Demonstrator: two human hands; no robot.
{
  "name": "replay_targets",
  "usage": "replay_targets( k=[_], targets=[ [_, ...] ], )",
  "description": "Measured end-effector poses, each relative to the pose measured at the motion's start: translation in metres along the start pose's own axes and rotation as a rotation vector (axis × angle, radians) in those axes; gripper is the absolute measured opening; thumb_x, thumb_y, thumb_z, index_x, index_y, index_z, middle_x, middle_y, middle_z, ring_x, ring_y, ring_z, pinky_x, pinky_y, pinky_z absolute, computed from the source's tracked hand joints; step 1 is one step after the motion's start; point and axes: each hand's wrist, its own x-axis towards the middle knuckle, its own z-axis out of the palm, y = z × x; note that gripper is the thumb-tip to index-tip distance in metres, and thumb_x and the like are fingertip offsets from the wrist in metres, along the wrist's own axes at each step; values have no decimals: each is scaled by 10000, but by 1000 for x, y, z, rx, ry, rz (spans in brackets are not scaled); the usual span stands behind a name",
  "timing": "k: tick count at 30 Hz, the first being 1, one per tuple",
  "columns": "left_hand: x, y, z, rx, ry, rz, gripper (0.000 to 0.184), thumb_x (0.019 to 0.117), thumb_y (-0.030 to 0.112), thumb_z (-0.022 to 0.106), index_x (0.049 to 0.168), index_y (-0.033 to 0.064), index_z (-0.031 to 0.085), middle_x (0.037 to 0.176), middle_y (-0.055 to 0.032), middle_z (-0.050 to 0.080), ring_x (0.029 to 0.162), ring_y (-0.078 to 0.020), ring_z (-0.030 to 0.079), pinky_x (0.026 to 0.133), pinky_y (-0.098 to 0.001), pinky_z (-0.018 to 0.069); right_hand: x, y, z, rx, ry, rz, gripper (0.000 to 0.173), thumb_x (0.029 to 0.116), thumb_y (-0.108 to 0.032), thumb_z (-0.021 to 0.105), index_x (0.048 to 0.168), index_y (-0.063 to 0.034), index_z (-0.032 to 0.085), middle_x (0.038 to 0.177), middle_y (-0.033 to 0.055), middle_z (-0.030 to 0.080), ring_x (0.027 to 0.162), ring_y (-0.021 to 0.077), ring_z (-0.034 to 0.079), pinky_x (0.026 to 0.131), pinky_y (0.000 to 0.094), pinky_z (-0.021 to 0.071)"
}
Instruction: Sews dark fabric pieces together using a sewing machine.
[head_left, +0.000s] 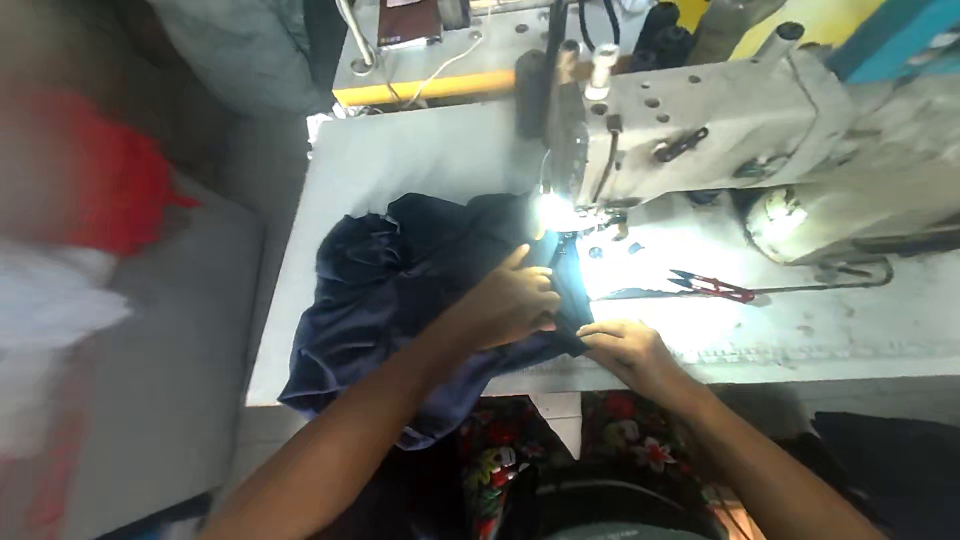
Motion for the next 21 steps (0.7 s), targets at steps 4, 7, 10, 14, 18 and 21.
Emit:
replay_targets(
  k=[4, 7, 10, 14, 18, 21],
  targets=[
    [-5, 47, -26, -269, -100, 14, 222, 956, 251, 675, 816, 91, 734, 722, -6, 673, 793, -117, 680, 1138, -417, 396, 6, 0, -1, 16, -54, -20, 161, 958, -163, 627, 954, -92, 771, 1007, 45, 781, 928, 210, 738, 742, 408, 567],
    [-2, 66, -30, -760, -344, -134, 232, 1005, 156, 625, 899, -32, 712, 832, -80, 691, 852, -102, 652, 1001, -298, 478, 9, -10, -7, 9, -117, -97, 146, 946, -153, 622, 928, -111, 761, 887, 30, 772, 980, 223, 738, 818, 447, 554],
    [1, 58, -16, -604, -180, -310, 305, 1018, 238, 599, 894, 7, 756, 947, -61, 706, 871, -91, 639, 774, -275, 519, -4, -14, -9, 14, -112, -89, 191, 988, -149, 586, 963, -98, 768, 944, 46, 791, 1040, 235, 748, 934, 485, 554],
    [13, 42, 25, 14, 60, -575, 318, 1023, 293, 620, 1062, 3, 745, 1311, -169, 675, 1042, -365, 708, 811, -532, 579, -27, -19, 1, -52, -20, -35, 242, 1002, -126, 545, 1014, -98, 786, 1143, 72, 777, 1125, 255, 726, 946, 452, 554],
    [11, 38, 39, 227, 107, -610, 193, 953, 187, 709, 1051, 24, 741, 992, -182, 701, 829, -381, 698, 642, -502, 570, -31, -19, 4, -134, 45, -32, 242, 1006, -150, 550, 1003, -139, 792, 1105, 44, 789, 1070, 204, 744, 904, 398, 551],
    [7, 40, 31, 280, 72, -606, 235, 962, 203, 690, 857, -2, 735, 883, -195, 669, 822, -393, 683, 609, -494, 556, -27, -20, 1, -172, 66, -30, 244, 1001, -138, 547, 986, -149, 790, 1054, 24, 799, 1021, 176, 755, 838, 375, 551]
  ],
)
